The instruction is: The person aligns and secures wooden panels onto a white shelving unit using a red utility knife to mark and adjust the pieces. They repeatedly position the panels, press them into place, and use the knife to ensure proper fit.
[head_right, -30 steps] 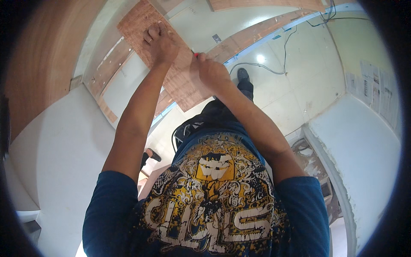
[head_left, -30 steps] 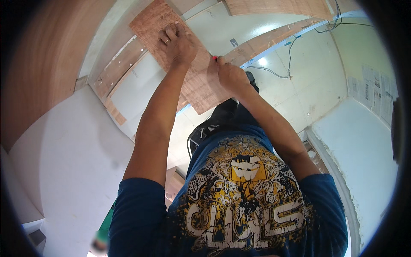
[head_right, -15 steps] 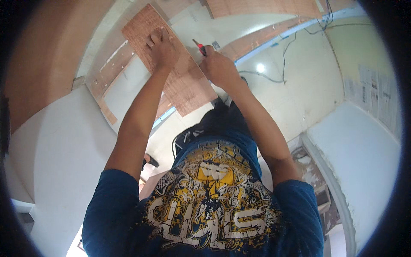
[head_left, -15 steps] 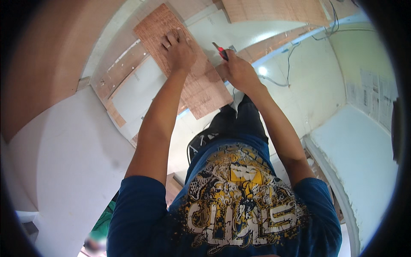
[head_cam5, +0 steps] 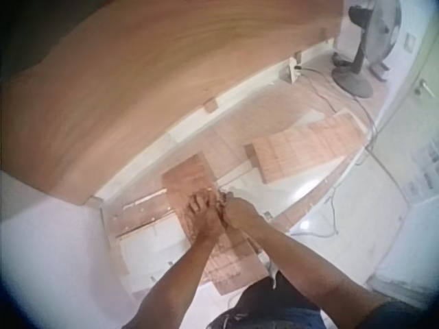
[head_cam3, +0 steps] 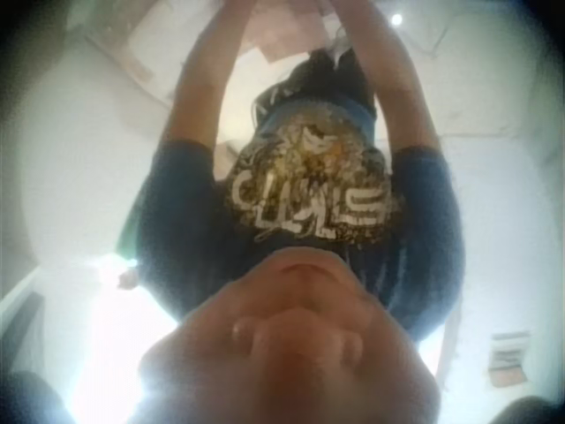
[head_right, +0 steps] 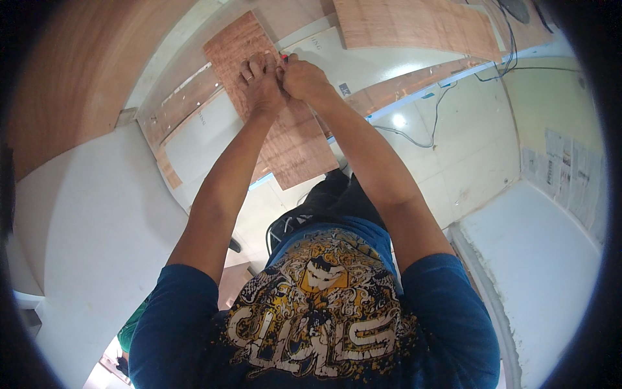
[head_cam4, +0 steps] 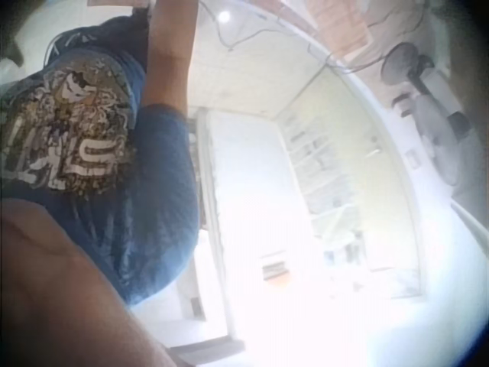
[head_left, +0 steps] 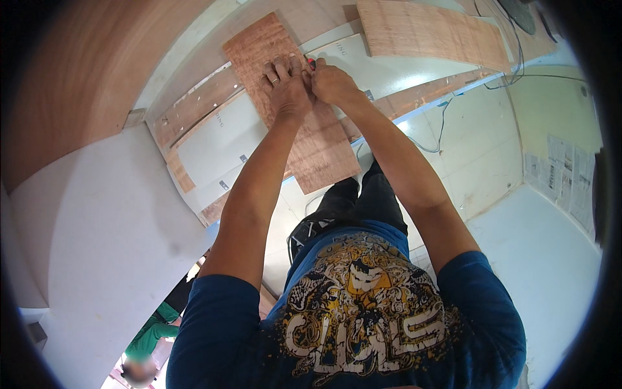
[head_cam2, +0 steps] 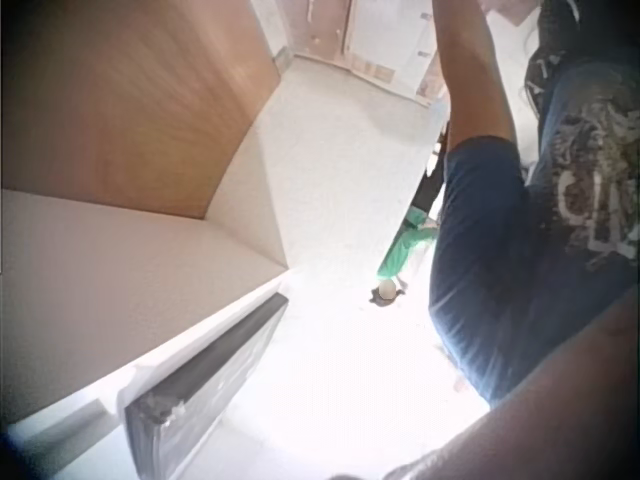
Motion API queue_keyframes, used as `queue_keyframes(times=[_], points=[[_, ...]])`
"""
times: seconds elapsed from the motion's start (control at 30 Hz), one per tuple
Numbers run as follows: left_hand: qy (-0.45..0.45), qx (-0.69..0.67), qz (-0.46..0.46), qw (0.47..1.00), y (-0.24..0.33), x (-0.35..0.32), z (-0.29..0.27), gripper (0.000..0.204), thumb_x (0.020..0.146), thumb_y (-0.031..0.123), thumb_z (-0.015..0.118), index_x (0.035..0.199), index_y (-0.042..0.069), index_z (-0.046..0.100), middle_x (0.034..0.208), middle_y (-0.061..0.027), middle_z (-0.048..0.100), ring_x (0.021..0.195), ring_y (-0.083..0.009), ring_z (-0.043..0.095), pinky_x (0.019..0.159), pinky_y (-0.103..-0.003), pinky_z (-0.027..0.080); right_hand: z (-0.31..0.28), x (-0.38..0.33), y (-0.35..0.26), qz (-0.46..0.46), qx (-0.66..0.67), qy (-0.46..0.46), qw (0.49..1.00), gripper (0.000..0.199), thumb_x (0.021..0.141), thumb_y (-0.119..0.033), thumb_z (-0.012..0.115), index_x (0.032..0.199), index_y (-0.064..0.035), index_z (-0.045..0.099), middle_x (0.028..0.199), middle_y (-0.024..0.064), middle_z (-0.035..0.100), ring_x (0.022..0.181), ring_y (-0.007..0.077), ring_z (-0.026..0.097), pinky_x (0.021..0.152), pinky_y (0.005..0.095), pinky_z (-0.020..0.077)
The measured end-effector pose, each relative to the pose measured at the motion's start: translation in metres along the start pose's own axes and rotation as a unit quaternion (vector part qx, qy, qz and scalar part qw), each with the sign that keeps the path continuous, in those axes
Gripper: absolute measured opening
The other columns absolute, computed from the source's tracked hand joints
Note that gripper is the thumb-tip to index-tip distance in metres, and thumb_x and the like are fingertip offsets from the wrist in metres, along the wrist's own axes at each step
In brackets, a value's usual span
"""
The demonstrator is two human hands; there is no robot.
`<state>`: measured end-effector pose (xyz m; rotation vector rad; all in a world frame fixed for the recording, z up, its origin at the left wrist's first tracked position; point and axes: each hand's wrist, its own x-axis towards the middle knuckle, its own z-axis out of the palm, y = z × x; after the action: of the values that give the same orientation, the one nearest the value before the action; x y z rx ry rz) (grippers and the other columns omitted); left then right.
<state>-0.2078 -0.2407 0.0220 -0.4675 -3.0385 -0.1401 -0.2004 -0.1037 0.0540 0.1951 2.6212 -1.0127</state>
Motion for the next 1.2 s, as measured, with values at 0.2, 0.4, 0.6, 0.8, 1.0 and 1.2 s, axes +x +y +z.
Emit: queue_keyframes(times=[0.2, 0.4, 0.6, 0.8, 1.0, 1.2], points=[[-0.003, -0.011, 0.001, 1.0, 0.002, 0.0, -0.002, 0.061, 0.101, 0.026, 0.055, 0.157, 0.01, 0.037, 0.156, -0.024, 0.027, 0.147, -0.0477, 0.021, 0.118, -0.065, 0.017, 0.013, 0.003, 0.015, -0.061, -0.042, 0.011, 0.997, 0.045, 0.106, -0.036, 0.05, 0.117, 0.0083, 0.053, 0.102, 0.0278, 0.073, 0.098, 0.0427, 0.074, 0.086, 0.0513, 0.0587], [-0.009, 0.025, 0.026, 0.999, -0.011, 0.002, 0.012, 0.063, 0.103, 0.028, 0.053, 0.159, 0.009, 0.03, 0.156, -0.0238, 0.025, 0.146, -0.0476, 0.02, 0.117, -0.065, 0.017, 0.008, -0.028, 0.0, -0.013, -0.063, -0.006, 0.998, 0.039, 0.101, -0.028, 0.054, 0.115, 0.0079, 0.054, 0.099, 0.0271, 0.073, 0.098, 0.0439, 0.074, 0.086, 0.0504, 0.0593], [-0.027, 0.034, 0.021, 0.999, 0.005, 0.003, -0.009, 0.067, 0.099, 0.032, 0.056, 0.155, 0.001, 0.036, 0.153, -0.0241, 0.029, 0.142, -0.0503, 0.022, 0.116, -0.064, 0.019, 0.016, -0.08, 0.012, 0.026, -0.052, 0.003, 0.998, 0.031, 0.1, -0.021, 0.051, 0.118, 0.0045, 0.051, 0.094, 0.0293, 0.073, 0.091, 0.0451, 0.074, 0.079, 0.0524, 0.0593], [-0.017, 0.002, 0.022, 1.0, -0.002, 0.002, 0.0, 0.062, 0.102, 0.031, 0.047, 0.158, 0.004, 0.035, 0.156, -0.0258, 0.027, 0.143, -0.0504, 0.022, 0.113, -0.069, 0.018, 0.024, -0.112, 0.031, 0.029, -0.042, -0.034, 0.998, 0.047, 0.096, -0.035, 0.058, 0.122, 0.0033, 0.055, 0.106, 0.0303, 0.073, 0.096, 0.044, 0.075, 0.084, 0.0506, 0.0603], [-0.025, 0.027, 0.004, 0.999, 0.004, 0.001, -0.004, 0.062, 0.104, 0.032, 0.046, 0.159, 0.006, 0.035, 0.157, -0.0266, 0.027, 0.147, -0.0507, 0.019, 0.116, -0.067, 0.017, 0.004, -0.106, 0.025, 0.009, -0.078, 0.011, 0.997, 0.031, 0.099, -0.025, 0.055, 0.115, 0.0022, 0.052, 0.087, 0.029, 0.072, 0.082, 0.0458, 0.073, 0.073, 0.0544, 0.0584], [-0.044, -0.013, -0.006, 0.999, 0.003, 0.0, -0.008, 0.07, 0.1, 0.035, 0.051, 0.16, 0.005, 0.033, 0.161, -0.0253, 0.024, 0.15, -0.049, 0.017, 0.121, -0.065, 0.01, -0.02, -0.084, 0.037, -0.017, 0.027, 0.051, 0.998, 0.031, 0.102, -0.023, 0.052, 0.115, 0.0055, 0.049, 0.092, 0.0332, 0.07, 0.09, 0.0499, 0.07, 0.081, 0.0582, 0.0553]])
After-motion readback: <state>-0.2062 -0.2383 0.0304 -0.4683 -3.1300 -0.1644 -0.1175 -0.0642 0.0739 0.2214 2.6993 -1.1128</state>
